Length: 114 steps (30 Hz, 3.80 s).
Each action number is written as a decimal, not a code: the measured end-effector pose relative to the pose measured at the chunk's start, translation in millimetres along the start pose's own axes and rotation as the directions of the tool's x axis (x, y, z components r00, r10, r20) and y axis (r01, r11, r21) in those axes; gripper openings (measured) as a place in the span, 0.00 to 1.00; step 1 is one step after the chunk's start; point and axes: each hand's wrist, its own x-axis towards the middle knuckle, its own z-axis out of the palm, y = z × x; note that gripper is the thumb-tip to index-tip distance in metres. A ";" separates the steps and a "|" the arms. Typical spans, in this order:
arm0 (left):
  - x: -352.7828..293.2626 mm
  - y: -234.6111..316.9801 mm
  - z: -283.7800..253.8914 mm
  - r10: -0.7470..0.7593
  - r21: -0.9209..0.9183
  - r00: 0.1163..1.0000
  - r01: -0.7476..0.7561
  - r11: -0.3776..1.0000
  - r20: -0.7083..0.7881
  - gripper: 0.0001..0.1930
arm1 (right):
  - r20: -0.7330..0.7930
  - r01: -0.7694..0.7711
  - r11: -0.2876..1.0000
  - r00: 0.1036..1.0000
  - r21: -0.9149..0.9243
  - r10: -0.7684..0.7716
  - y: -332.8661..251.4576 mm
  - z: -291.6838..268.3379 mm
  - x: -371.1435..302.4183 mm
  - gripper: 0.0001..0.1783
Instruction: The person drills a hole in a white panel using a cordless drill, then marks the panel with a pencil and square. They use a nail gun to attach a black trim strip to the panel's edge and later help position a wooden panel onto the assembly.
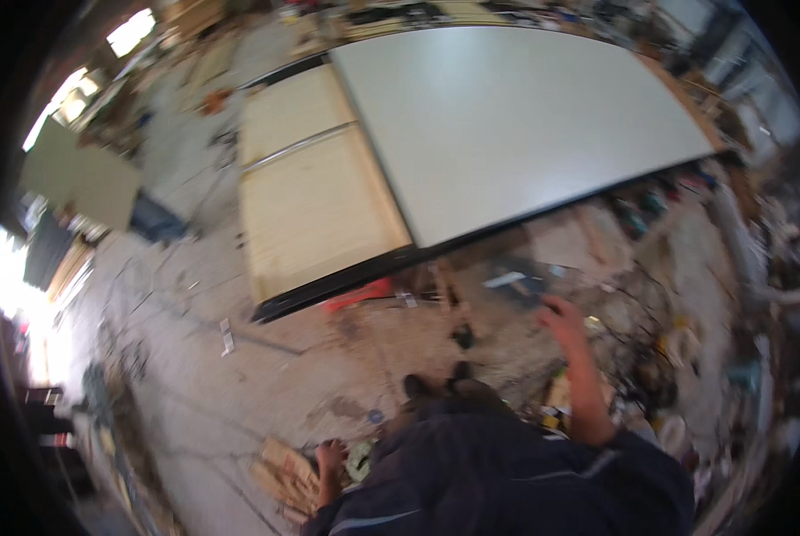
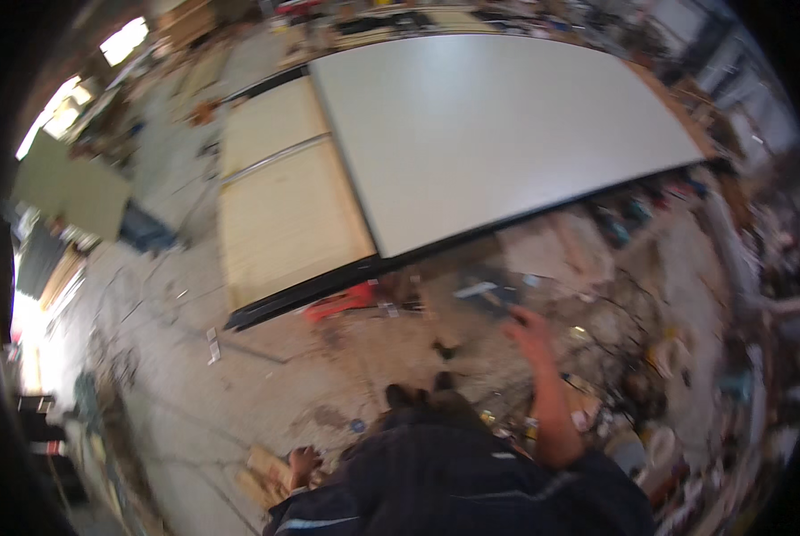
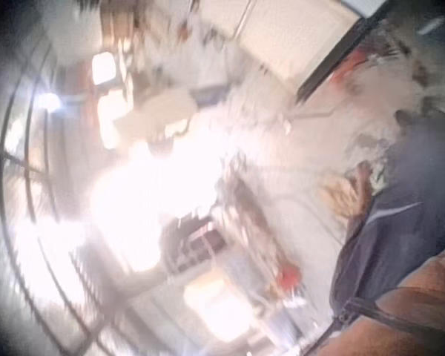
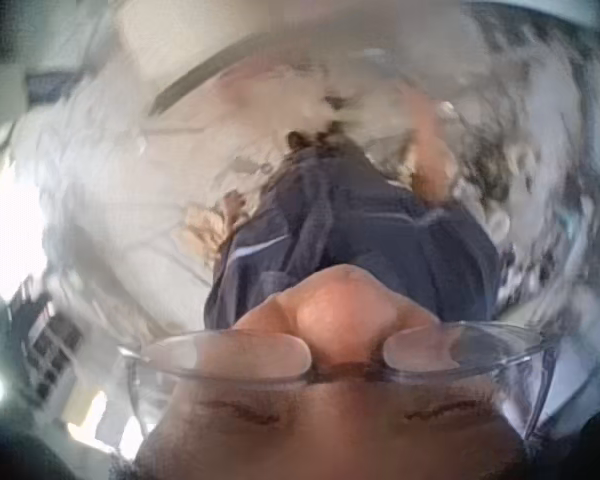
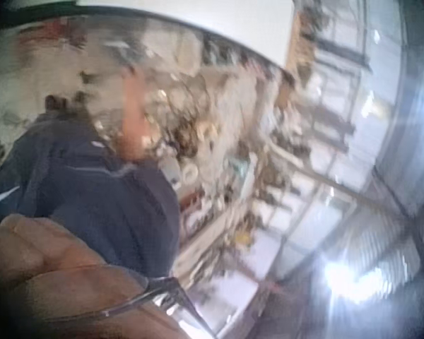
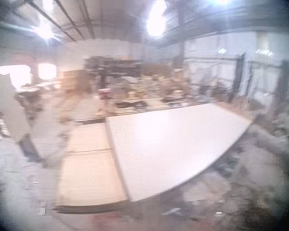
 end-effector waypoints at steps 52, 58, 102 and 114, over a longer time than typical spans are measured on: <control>-35.6 160.5 184.7 0.251 0.655 0.947 -0.320 0.685 0.200 0.22 | 0.176 -0.287 0.188 0.874 0.939 0.453 102.9 11.1 32.7 0.04; -56.9 185.8 195.3 0.374 0.667 0.891 -0.443 0.598 0.257 0.19 | 0.212 -0.256 0.057 0.891 0.965 0.401 68.0 -19.2 6.5 0.13; -124.3 286.5 199.1 0.475 0.470 0.865 -0.492 0.733 0.163 0.17 | 0.165 -0.178 0.537 0.984 0.825 0.072 -57.6 19.0 92.5 0.12; -24.2 331.6 127.4 0.539 0.364 0.802 -0.596 0.716 0.255 0.15 | 0.012 -0.141 0.654 0.980 0.743 0.198 -69.6 77.7 93.5 0.11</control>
